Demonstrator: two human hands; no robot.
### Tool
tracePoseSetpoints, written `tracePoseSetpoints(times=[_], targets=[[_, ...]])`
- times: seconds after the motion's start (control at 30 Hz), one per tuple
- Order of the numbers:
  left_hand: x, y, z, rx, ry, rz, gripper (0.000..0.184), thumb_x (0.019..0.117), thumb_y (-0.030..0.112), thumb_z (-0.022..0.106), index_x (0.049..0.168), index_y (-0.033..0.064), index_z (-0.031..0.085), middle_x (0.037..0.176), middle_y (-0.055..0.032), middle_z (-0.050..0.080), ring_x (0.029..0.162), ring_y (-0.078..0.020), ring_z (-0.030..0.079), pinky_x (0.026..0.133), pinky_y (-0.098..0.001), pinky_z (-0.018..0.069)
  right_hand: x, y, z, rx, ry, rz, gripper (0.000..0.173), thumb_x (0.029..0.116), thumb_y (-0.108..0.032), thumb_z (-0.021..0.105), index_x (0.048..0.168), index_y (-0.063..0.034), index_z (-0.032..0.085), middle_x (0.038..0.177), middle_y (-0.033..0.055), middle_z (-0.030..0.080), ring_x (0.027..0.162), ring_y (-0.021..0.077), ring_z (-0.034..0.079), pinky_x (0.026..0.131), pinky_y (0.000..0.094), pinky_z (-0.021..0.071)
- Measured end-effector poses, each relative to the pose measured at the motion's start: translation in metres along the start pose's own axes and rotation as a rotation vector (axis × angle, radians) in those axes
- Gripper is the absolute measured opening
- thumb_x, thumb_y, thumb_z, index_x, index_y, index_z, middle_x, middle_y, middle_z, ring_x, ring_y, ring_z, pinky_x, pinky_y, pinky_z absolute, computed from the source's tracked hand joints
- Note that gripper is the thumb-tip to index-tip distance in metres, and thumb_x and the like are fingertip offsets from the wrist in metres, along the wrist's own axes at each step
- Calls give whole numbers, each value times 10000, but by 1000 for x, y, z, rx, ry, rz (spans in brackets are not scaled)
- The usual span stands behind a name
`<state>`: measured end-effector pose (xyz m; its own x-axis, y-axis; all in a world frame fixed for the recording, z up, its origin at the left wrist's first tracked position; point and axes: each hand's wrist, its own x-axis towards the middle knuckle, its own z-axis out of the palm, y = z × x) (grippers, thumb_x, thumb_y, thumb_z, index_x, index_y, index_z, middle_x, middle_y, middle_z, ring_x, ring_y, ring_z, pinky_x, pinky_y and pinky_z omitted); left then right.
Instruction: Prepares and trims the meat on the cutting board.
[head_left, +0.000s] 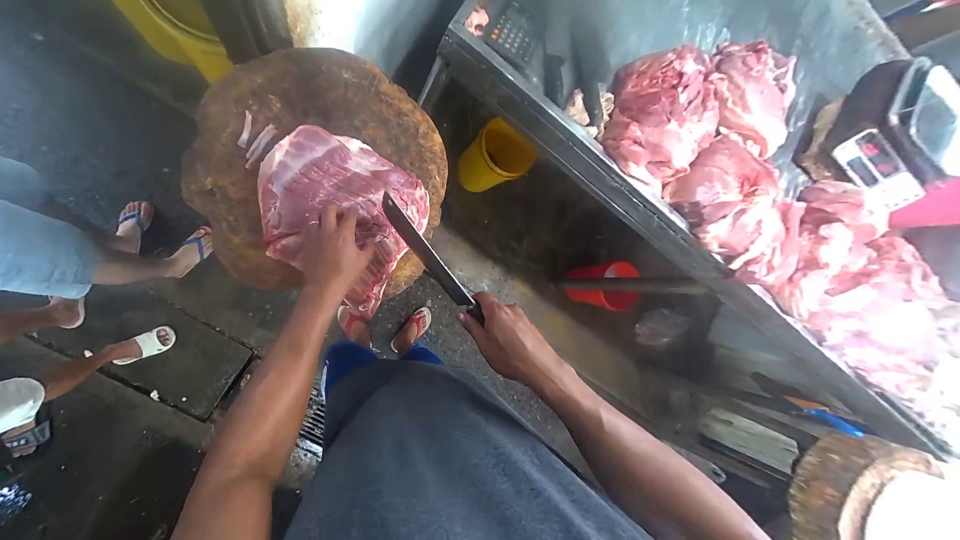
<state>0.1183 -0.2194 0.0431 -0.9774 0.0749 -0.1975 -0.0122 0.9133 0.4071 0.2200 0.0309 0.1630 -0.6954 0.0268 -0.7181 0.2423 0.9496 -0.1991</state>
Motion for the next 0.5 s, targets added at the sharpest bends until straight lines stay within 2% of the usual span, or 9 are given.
tracePoseSetpoints(times=[0.1, 0.23, 0.3, 0.5], targets=[[6, -12, 7, 113, -68, 27, 638, 839, 553, 736, 1384, 239, 630, 1498, -166, 483, 1342, -448, 457, 988, -666, 421, 11, -20, -8, -57, -9, -8, 393, 1090, -454, 446, 1216, -104, 573, 875, 101, 657, 831, 281, 685, 737, 492, 564], [1, -22, 18, 128, -39, 12, 665, 848, 639, 665, 1393, 261, 623, 1500, -134, 483, 1291, -428, 491, 935, -645, 434, 19, -30, -8, -109, -17, -2, 347, 1089, -431, 473, 1186, -114, 577, 832, 97, 649, 803, 281, 684, 711, 493, 566], [0, -24, 20, 123, -23, 16, 668, 849, 653, 644, 1388, 259, 626, 1485, -121, 493, 1290, -420, 490, 933, -641, 431, 21, -32, -6, -127, -11, -4, 330, 1088, -433, 476, 1149, -123, 571, 799, 80, 628, 766, 264, 672, 681, 477, 560], [0, -25, 19, 115, -27, 17, 652, 849, 628, 663, 1404, 289, 606, 1489, -134, 479, 1289, -418, 482, 925, -626, 429, 16, -33, -2, -140, 23, -15, 321, 1092, -412, 473, 1149, -114, 576, 804, 77, 630, 764, 252, 668, 690, 458, 556]])
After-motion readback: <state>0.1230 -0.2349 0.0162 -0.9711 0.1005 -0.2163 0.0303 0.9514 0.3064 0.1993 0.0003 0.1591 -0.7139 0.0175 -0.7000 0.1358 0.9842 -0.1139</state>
